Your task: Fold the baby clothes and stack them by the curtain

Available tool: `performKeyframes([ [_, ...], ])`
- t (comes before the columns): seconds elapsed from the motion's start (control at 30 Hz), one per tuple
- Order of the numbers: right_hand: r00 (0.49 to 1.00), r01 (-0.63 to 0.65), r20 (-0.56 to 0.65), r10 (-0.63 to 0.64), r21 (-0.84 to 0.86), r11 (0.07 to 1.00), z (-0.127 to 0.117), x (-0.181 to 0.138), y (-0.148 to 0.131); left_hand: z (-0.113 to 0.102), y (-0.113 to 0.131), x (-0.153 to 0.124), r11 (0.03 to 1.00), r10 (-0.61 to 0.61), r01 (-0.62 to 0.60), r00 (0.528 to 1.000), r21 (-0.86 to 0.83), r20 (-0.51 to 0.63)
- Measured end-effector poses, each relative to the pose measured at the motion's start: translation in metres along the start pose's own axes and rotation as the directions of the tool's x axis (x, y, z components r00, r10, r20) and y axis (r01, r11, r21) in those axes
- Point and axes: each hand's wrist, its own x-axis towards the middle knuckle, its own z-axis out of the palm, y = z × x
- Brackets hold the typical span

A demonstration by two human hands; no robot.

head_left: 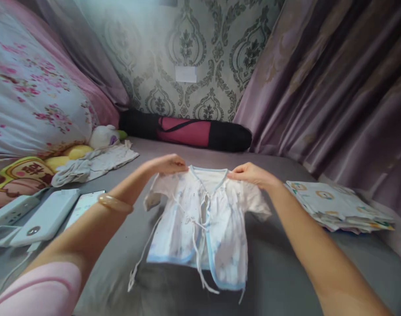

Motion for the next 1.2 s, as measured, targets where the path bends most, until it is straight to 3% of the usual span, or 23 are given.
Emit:
performKeyframes([
  [0.13,0.999,0.016,-0.038,-0.019,-0.063,0.998,0.044,0.034,0.070,0.062,-0.044,0.007,0.997,-0.042,0.048,0.995,0.066,-0.091],
  [0.23,0.998,0.068,0.003,-0.068,-0.094,0.993,0.054,0.045,0.098,0.082,-0.058,0.008,0.993,-0.051,0.065,0.990,0.100,-0.132],
  [0.57,0.998,0.061,0.009,-0.060,-0.170,0.984,0.045,0.083,0.121,0.074,-0.074,0.038,0.857,-0.160,0.147,0.987,0.494,-0.016],
  [0.7,0.997,0.050,-0.038,-0.065,-0.315,0.948,0.039,0.100,0.117,0.068,-0.082,0.057,0.821,-0.139,0.132,0.990,0.556,-0.028],
  [0.97,0.991,-0.112,-0.127,0.052,-0.524,0.844,0.046,0.116,0.105,0.066,-0.092,0.077,0.814,-0.175,0.163,0.984,0.557,-0.032],
  [1.1,0.984,-0.169,-0.131,0.123,-0.440,0.882,0.046,0.116,0.104,0.069,-0.076,0.081,0.728,-0.244,0.269,0.961,0.630,-0.128],
  [1.2,0.970,-0.242,-0.053,0.237,-0.202,0.949,0.034,0.112,0.101,0.083,-0.052,0.094,0.767,-0.131,0.205,0.978,0.608,-0.164],
])
